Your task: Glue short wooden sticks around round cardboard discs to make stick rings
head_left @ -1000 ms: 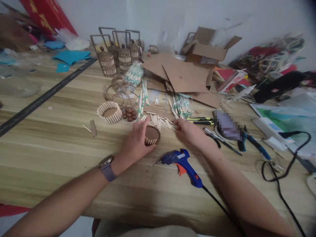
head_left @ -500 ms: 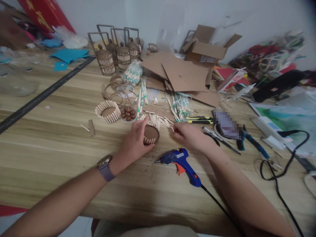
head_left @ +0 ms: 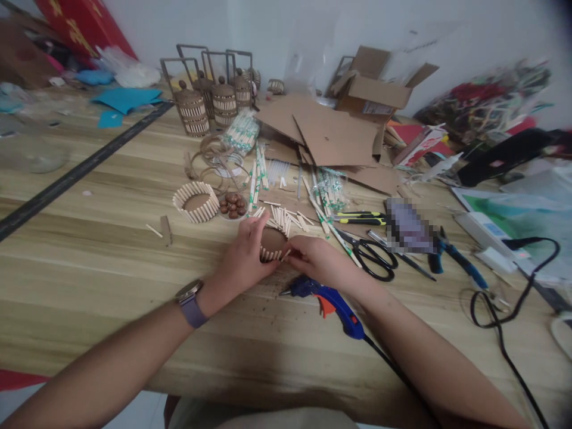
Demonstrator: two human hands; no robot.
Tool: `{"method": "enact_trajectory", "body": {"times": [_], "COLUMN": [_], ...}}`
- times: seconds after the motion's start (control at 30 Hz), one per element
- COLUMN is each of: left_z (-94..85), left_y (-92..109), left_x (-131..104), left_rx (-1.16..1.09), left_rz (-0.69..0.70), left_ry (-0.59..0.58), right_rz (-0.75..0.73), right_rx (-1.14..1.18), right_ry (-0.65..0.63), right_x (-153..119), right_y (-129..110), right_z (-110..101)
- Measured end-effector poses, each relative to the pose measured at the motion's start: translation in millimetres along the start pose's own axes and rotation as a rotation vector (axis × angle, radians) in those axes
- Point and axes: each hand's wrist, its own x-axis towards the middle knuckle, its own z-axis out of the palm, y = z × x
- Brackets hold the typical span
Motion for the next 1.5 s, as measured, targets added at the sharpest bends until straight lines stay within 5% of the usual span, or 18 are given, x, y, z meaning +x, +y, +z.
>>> {"method": "enact_trajectory", "body": {"times": [0.67,1.33,1.5], "left_z": [0.0,0.9,-1.6], "left_y": [-2.6,-2.5,-1.9], "left_x": [1.2,-0.1,-0.8], "left_rx": [-0.015,-0.043,-0.069], "left_rz": [0.018,0.009,-0.002], "left_ry": [-0.006,-0.014,-0.028], "right_rz": [-0.189,-0.169,-0.105], "right_rx": [-0.187,-0.23,-0.113], "right_ry": [0.061,0.084,0.175], "right_x": [2.3,2.0,-7.4], "right_y": [11.9,11.0,6.3], "right_z": [4.8,5.9,-7.4]}}
